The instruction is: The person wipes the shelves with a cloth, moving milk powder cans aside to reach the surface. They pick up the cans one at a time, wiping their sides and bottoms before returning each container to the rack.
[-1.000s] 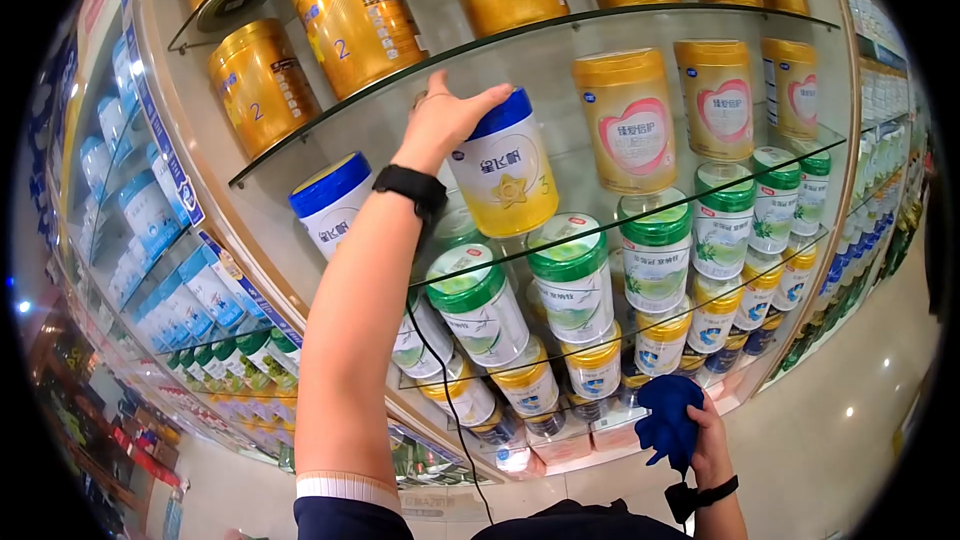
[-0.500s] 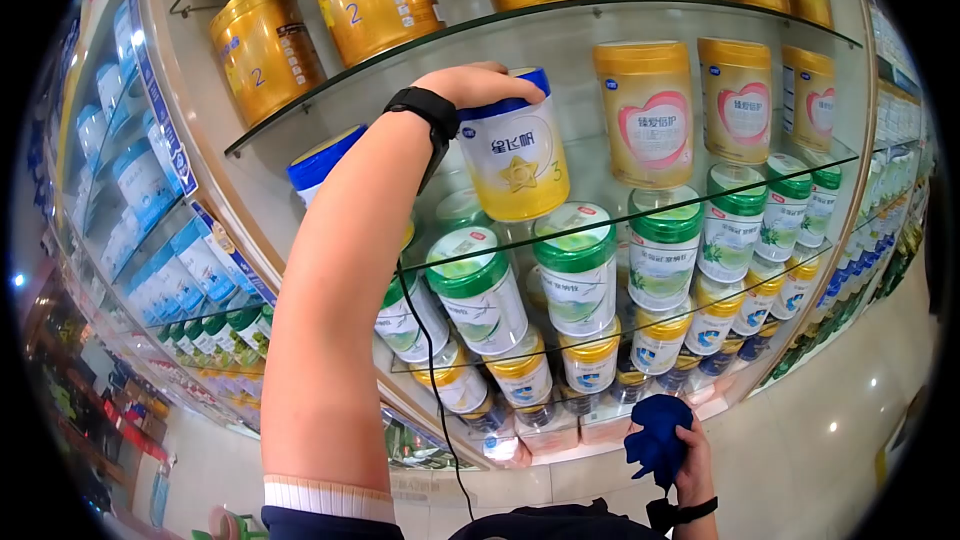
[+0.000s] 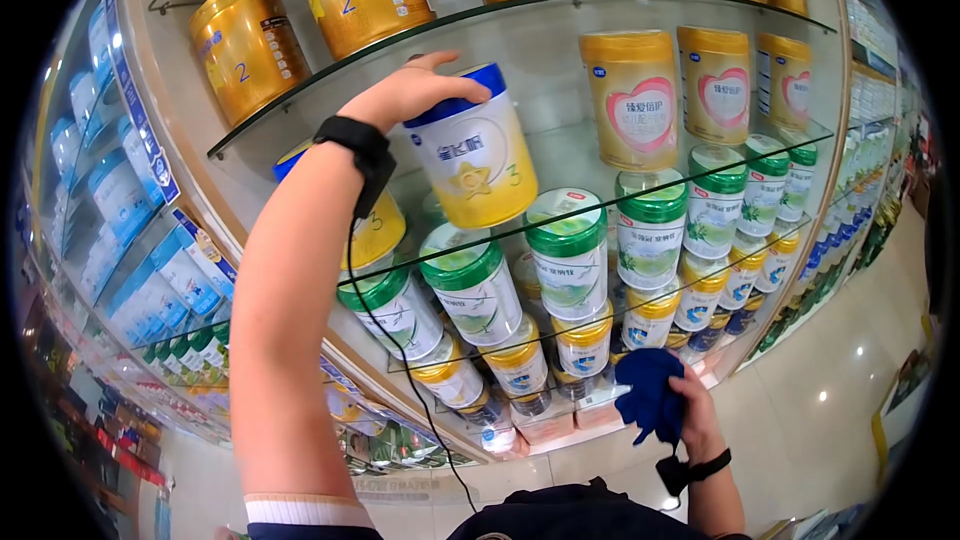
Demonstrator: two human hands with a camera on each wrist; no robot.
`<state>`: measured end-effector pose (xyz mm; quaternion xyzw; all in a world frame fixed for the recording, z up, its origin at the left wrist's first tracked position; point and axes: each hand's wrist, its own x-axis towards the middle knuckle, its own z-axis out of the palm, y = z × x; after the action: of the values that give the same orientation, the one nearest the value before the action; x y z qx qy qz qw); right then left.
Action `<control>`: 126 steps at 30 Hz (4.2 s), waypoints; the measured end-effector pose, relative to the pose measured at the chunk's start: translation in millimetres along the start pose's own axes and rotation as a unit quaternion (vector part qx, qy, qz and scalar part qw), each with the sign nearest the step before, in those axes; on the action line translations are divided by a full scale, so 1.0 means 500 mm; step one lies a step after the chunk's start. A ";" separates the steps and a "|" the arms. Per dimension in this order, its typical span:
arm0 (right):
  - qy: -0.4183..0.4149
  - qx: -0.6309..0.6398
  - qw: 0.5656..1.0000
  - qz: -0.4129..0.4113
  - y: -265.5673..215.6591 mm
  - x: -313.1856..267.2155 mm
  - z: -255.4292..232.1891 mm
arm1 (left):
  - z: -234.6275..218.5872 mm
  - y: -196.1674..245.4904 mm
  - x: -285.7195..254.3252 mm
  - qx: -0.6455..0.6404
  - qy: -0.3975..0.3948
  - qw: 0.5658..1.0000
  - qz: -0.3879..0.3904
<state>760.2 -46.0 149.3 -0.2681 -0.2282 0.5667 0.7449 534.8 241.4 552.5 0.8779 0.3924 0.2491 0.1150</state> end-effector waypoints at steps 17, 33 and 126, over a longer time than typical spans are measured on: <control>-0.112 -0.904 0.368 -0.187 -0.221 0.353 0.482 | 0.003 -0.057 -0.135 0.086 0.211 0.971 0.078; -0.354 -0.863 0.360 -0.019 -0.157 0.926 0.459 | 0.264 -0.162 -0.251 -0.173 0.329 0.927 0.043; -0.080 -0.878 0.414 -0.228 -0.211 0.435 0.452 | 0.303 -0.215 -0.277 -0.169 0.341 0.911 0.160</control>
<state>745.8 173.3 396.4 -0.6671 -0.7127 -0.1145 0.1840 468.3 208.6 333.2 0.7579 0.2138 0.6112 0.0794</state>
